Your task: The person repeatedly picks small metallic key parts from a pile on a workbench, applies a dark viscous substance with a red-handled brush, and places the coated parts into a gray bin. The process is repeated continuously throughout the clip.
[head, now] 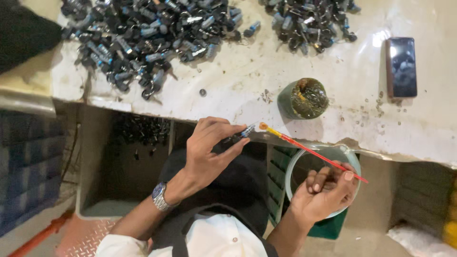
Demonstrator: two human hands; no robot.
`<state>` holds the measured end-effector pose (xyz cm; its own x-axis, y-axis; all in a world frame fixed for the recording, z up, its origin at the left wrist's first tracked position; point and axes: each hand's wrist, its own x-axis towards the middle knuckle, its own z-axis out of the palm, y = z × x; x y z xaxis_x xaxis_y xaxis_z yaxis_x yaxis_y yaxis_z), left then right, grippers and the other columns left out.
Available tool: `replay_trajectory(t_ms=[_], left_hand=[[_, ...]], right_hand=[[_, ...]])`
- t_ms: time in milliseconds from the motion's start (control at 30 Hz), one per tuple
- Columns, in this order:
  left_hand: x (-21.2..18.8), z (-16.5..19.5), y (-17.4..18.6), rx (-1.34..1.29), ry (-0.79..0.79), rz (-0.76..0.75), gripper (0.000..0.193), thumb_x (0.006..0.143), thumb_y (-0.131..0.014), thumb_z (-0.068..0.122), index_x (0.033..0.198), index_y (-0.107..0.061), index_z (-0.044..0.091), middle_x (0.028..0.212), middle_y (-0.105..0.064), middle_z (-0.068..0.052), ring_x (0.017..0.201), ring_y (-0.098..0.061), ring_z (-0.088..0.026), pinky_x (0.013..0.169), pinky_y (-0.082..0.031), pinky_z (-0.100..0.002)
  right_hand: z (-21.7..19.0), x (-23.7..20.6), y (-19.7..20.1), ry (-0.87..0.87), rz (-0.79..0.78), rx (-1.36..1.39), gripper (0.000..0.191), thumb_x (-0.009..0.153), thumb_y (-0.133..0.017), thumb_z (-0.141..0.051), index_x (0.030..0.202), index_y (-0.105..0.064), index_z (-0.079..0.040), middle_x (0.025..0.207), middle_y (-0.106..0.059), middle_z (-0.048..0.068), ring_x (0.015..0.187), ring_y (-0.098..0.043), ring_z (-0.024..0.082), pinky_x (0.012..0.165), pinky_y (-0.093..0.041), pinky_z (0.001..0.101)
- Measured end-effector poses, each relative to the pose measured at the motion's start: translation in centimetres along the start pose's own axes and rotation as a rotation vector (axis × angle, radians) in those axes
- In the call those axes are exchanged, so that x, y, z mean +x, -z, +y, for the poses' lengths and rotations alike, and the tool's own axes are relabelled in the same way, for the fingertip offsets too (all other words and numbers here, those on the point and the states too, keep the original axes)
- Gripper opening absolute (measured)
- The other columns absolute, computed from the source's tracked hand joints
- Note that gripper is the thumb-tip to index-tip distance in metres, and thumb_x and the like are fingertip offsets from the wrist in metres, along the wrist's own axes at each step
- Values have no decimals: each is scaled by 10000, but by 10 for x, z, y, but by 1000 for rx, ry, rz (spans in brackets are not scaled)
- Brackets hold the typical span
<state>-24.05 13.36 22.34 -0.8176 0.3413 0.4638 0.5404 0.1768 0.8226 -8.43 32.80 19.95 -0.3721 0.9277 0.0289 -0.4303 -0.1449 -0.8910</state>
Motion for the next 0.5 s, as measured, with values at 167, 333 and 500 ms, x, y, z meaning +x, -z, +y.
replay_trajectory(t_ms=[167, 333, 500], left_hand=[[-10, 3, 8, 5, 9, 58, 321, 811, -878, 79, 1108, -757, 82, 978, -741, -29, 932, -674, -218, 846, -510, -355], [-15, -4, 9, -21, 44, 105, 306, 821, -872, 90, 1099, -745, 82, 988, -738, -37, 949, -686, -234, 885, -518, -347], [-37, -24, 50, 201, 175, 182, 285, 862, -823, 58, 1130, -731, 90, 1111, -726, -62, 1085, -663, -272, 991, -516, -374]], right_hand=[[-4, 7, -4, 45, -114, -159, 220, 1085, -632, -243, 1107, -596, -27, 764, -532, 31, 530, -378, 88, 463, -271, 227], [-15, 38, -7, 257, -48, -195, 252, 1137, -624, -278, 1106, -567, -34, 669, -446, 37, 478, -336, 79, 437, -267, 221], [-15, 69, -9, 617, -26, -553, 270, 1180, -629, -226, 1127, -567, 32, 759, -514, 111, 475, -398, 132, 435, -305, 273]])
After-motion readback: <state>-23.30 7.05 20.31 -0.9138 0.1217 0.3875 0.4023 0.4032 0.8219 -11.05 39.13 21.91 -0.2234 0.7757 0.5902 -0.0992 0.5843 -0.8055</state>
